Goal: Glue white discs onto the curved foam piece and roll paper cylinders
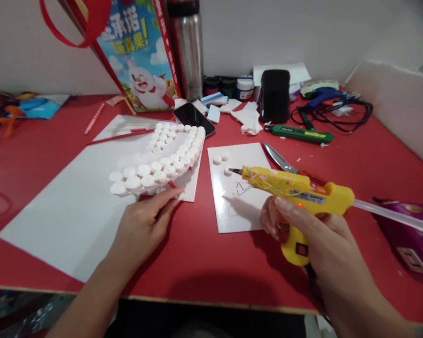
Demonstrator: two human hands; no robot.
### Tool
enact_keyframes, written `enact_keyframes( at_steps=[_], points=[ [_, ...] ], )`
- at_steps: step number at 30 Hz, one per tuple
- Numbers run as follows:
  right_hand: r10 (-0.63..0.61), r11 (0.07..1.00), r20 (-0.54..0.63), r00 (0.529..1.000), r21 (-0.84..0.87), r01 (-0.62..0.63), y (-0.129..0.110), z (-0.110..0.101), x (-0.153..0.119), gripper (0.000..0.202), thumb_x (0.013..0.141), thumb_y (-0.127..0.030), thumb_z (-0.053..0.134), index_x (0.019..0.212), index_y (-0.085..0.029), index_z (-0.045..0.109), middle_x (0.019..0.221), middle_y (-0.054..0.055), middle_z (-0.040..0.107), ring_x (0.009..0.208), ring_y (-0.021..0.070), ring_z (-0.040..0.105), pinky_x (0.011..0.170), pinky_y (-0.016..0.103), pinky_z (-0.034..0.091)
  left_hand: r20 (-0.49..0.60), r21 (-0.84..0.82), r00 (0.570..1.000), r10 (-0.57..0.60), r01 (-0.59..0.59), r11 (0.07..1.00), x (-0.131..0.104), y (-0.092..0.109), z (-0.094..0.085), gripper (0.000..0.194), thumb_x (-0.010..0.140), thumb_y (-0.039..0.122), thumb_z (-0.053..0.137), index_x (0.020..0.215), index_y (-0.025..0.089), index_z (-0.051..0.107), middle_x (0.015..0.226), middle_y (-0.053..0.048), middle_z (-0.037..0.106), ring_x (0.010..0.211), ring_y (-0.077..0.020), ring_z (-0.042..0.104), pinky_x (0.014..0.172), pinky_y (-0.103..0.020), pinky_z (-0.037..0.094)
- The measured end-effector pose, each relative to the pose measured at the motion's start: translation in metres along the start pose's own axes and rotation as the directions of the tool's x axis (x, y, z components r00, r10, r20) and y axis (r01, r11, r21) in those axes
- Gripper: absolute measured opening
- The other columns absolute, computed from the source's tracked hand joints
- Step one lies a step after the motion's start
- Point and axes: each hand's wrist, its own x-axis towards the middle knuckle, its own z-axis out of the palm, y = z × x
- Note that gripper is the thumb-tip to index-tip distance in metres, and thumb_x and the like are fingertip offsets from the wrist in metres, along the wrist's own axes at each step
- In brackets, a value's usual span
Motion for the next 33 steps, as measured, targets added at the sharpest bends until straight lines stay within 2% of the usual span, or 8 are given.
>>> enact_keyframes(
  at_steps=[2,4,9,11,14,16,22,33],
  points=[
    [-0.005,1.000,-0.004,1.000,0.014,0.005,0.0007,-0.0002,0.0002,0.041,0.095,-0.043,0.065,0.060,-0.021,0.059,0.060,0.000,0.057,0.060,0.0149,0.055,0.060,0.029,0.043,0.008,-0.026,1.000,-0.018,0.019,0.999,-0.0011,-0.0004,-0.0010,0.039,0.099,0.034,0.060,0.137,0.027,0.066,0.107,-0.002,0.081,0.083,-0.0200,0.076,0.073,-0.029,0.053],
    [0.001,1.000,-0.011,1.000,0.014,-0.001,0.0017,-0.0007,0.0005,0.040,0.095,-0.042,0.064,0.062,-0.021,0.060,0.060,0.000,0.057,0.060,0.0149,0.054,0.060,0.029,0.043,0.022,-0.043,0.999,-0.047,0.048,0.998,-0.0022,-0.0002,-0.0020,0.044,0.099,0.035,0.060,0.142,0.026,0.061,0.098,-0.001,0.081,0.084,-0.0198,0.076,0.074,-0.028,0.053],
    [-0.006,1.000,-0.017,1.000,-0.022,0.006,0.0036,-0.0028,0.0013,0.039,0.096,-0.040,0.063,0.062,-0.022,0.059,0.061,0.000,0.056,0.061,0.0159,0.053,0.060,0.031,0.042,0.015,-0.061,0.998,-0.067,0.068,0.996,-0.0045,0.0004,-0.0023,0.041,0.098,0.035,0.062,0.137,0.022,0.064,0.075,0.003,0.075,0.070,-0.0167,0.071,0.069,-0.027,0.052],
    [-0.017,1.000,-0.018,1.000,-0.024,0.017,0.0039,-0.0033,0.0017,0.039,0.096,-0.040,0.063,0.062,-0.022,0.059,0.061,0.001,0.055,0.061,0.0166,0.053,0.059,0.032,0.041,-0.030,-0.067,0.999,-0.042,0.040,0.997,-0.0043,-0.0003,-0.0006,0.038,0.097,0.033,0.064,0.133,0.022,0.068,0.079,0.002,0.078,0.069,-0.0161,0.072,0.069,-0.027,0.054],
    [-0.024,0.999,-0.022,0.999,-0.023,0.023,0.0040,-0.0030,0.0022,0.039,0.096,-0.040,0.063,0.061,-0.022,0.059,0.061,0.001,0.055,0.061,0.0169,0.053,0.059,0.032,0.041,-0.103,-0.064,0.995,0.003,-0.010,0.998,-0.0019,-0.0015,0.0029,0.031,0.095,0.032,0.067,0.123,0.021,0.075,0.101,-0.003,0.082,0.082,-0.0195,0.077,0.076,-0.029,0.057],
    [-0.028,0.999,-0.029,0.999,-0.024,0.027,0.0039,-0.0025,0.0025,0.040,0.096,-0.041,0.063,0.061,-0.022,0.059,0.061,0.001,0.055,0.060,0.0167,0.053,0.059,0.032,0.041,-0.129,-0.068,0.991,0.024,-0.033,0.997,0.0003,-0.0018,0.0048,0.028,0.094,0.031,0.068,0.118,0.020,0.077,0.108,-0.004,0.081,0.090,-0.0220,0.078,0.079,-0.030,0.058],
    [-0.016,1.000,-0.008,1.000,-0.003,0.016,0.0028,-0.0018,0.0023,0.038,0.096,-0.040,0.064,0.063,-0.022,0.060,0.062,0.000,0.055,0.060,0.0154,0.052,0.058,0.031,0.040,-0.153,-0.118,0.988,0.027,-0.045,0.992,0.0029,-0.0002,0.0045,0.024,0.093,0.028,0.070,0.114,0.019,0.079,0.106,-0.004,0.081,0.094,-0.0232,0.079,0.081,-0.030,0.062],
    [0.013,0.999,-0.020,1.000,0.046,-0.012,0.0012,-0.0008,0.0024,0.037,0.093,-0.042,0.068,0.063,-0.022,0.061,0.063,0.001,0.055,0.060,0.0153,0.051,0.056,0.030,0.041,-0.161,-0.153,0.986,-0.039,0.014,0.988,0.0025,-0.0028,0.0067,0.023,0.091,0.032,0.072,0.111,0.023,0.080,0.106,-0.002,0.081,0.093,-0.0241,0.079,0.082,-0.034,0.063]
  ],
)
